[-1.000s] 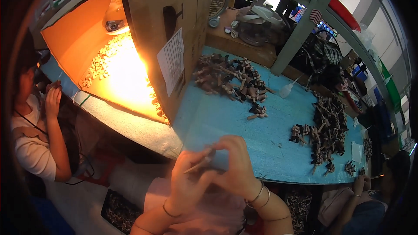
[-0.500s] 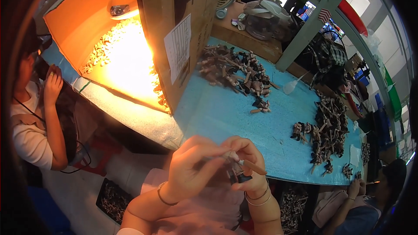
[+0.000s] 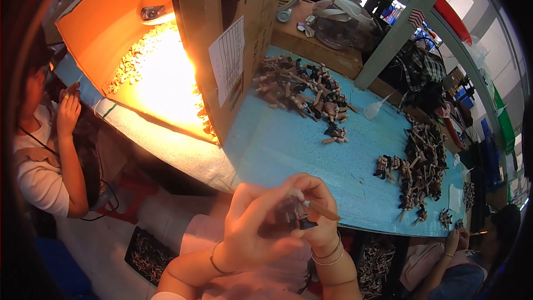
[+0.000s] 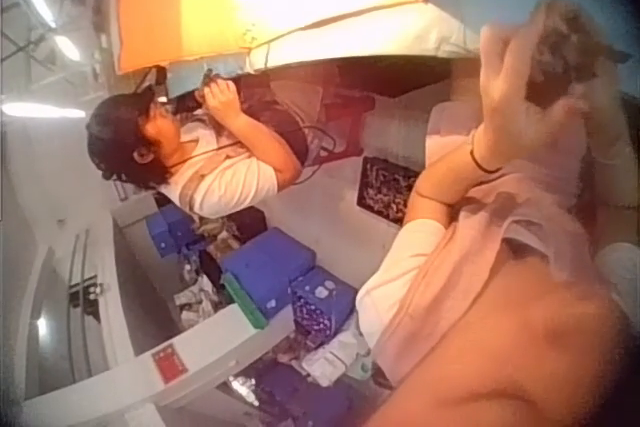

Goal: The person assembles small plastic toy figures by applying glue from a glue bottle to individual plastic toy parts.

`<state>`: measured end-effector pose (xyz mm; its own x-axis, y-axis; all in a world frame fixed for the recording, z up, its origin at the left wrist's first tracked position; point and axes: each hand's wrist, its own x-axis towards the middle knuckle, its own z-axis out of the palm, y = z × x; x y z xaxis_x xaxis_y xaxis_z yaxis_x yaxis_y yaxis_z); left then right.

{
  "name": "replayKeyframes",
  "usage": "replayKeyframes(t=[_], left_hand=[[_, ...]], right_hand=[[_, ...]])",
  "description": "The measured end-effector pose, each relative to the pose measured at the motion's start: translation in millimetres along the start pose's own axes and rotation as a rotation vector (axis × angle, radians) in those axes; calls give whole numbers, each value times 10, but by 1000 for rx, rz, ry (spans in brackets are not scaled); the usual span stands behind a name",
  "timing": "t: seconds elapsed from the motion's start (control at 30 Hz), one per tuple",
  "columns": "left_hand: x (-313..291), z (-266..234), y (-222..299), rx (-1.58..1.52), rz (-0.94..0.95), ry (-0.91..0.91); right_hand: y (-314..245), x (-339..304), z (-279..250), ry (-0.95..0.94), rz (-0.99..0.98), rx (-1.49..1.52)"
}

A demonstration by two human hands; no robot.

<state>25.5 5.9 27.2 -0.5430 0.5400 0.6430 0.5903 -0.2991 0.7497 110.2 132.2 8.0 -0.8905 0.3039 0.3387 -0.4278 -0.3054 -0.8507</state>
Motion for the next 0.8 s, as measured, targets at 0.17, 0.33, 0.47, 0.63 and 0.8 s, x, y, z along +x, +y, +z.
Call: replayKeyframes(t=[0.17,0.33,0.47,0.63,0.8], left_hand=[[14,-28,19,72,-8,-47],[64,-39,102,66,-165,-74],[55,-80,25,10,-129,-125],[95,-149,77,-82,48,-201],[91,-157,85,-146,144,-210]], right_hand=[[-9,-8,31,30,11,-10],[-2,-47,65,128,54,-23],[-63,-38,74,103,45,-15],[-260,-87,29,-52,-34,-408],[-443,-63,71,-151,-146,-706]])
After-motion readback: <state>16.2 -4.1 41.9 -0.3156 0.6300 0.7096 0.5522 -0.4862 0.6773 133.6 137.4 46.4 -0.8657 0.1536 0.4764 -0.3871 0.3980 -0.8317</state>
